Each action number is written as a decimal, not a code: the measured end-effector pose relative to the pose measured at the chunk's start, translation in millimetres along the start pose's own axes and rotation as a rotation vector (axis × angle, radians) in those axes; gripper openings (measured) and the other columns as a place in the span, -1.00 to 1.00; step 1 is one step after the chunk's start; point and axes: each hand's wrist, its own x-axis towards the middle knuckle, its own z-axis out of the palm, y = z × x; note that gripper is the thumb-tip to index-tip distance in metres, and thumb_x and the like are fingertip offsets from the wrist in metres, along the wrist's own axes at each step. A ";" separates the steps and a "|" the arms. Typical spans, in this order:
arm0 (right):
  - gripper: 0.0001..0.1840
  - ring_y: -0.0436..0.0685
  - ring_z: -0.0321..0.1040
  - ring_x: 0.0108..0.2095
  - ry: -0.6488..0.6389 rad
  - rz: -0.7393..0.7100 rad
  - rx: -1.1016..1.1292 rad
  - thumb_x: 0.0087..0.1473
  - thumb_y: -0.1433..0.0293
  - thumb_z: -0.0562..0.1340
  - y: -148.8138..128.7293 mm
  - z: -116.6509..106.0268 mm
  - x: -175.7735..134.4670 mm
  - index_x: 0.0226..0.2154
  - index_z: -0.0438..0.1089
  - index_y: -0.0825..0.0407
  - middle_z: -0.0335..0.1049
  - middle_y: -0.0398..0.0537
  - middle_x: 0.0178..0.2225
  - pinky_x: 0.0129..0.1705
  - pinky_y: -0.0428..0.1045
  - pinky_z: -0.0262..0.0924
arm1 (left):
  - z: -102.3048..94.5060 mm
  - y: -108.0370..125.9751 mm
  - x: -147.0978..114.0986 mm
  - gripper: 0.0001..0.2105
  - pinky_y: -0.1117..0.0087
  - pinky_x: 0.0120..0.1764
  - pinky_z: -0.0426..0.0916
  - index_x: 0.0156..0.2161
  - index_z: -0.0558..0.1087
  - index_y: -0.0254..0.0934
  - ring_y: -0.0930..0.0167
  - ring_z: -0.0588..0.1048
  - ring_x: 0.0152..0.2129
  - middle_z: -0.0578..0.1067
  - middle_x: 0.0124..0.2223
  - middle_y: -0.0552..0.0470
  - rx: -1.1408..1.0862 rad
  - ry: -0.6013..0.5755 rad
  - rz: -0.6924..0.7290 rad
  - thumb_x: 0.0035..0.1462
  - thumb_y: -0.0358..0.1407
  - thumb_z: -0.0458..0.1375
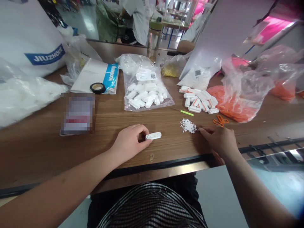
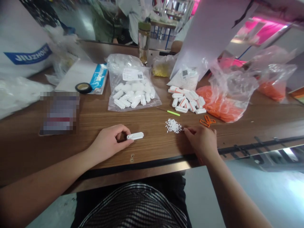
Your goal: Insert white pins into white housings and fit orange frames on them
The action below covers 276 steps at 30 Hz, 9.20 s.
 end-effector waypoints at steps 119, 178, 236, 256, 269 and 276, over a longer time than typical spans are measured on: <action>-0.90 0.11 0.34 -0.18 -0.247 -0.842 0.650 0.15 0.39 0.25 -139.9 -1.9 -14.6 -0.40 0.46 -0.03 0.45 -0.08 -0.27 -0.03 0.10 0.20 | -0.4 0.9 -1.4 -0.88 0.38 -0.37 0.19 -0.33 0.45 -0.21 0.44 0.33 -0.50 0.37 -0.46 0.13 -0.061 0.021 0.002 0.08 -0.22 0.24; -0.69 0.17 0.47 -0.36 -0.168 -0.244 0.154 0.10 0.14 0.21 13.8 1.2 36.9 -0.32 0.60 -0.06 0.59 -0.10 -0.34 -0.30 0.03 0.23 | -2.0 1.5 0.2 -0.88 0.38 -0.38 0.18 -0.32 0.45 -0.21 0.44 0.32 -0.51 0.36 -0.48 0.14 -0.008 -0.022 -0.022 0.07 -0.23 0.25; -0.78 0.17 0.29 -0.24 -0.072 -1.007 0.295 0.19 0.35 0.17 -140.9 -8.5 -25.0 -0.34 0.56 -0.05 0.50 -0.03 -0.28 -0.15 0.13 0.07 | 2.2 -1.3 -1.4 -0.89 0.38 -0.37 0.20 -0.33 0.44 -0.20 0.44 0.33 -0.50 0.37 -0.47 0.14 -0.054 0.030 0.004 0.08 -0.23 0.25; -0.76 0.15 0.45 -0.44 -0.088 -0.142 0.235 -0.05 0.18 0.28 -7.0 4.0 42.5 -0.46 0.60 -0.03 0.57 -0.07 -0.47 -0.38 0.01 0.19 | -0.8 1.1 0.2 -0.89 0.38 -0.38 0.18 -0.33 0.45 -0.20 0.43 0.33 -0.50 0.35 -0.50 0.14 -0.003 0.000 0.003 0.07 -0.23 0.25; -0.84 0.11 0.41 -0.29 -0.211 -0.564 0.647 0.14 0.27 0.25 -97.2 -12.1 4.4 -0.39 0.50 -0.03 0.51 -0.07 -0.35 -0.19 0.04 0.25 | 0.0 0.4 -1.2 -0.89 0.39 -0.39 0.19 -0.32 0.45 -0.19 0.44 0.33 -0.51 0.38 -0.47 0.14 -0.045 0.009 -0.010 0.07 -0.23 0.25; -0.89 0.10 0.32 -0.20 -0.272 -0.799 0.625 0.17 0.41 0.22 -135.0 0.9 -10.6 -0.39 0.42 -0.01 0.42 -0.09 -0.30 -0.05 0.10 0.16 | 0.0 0.6 -0.8 -0.90 0.38 -0.38 0.20 -0.34 0.45 -0.20 0.45 0.33 -0.52 0.38 -0.47 0.13 -0.048 0.019 0.012 0.08 -0.24 0.25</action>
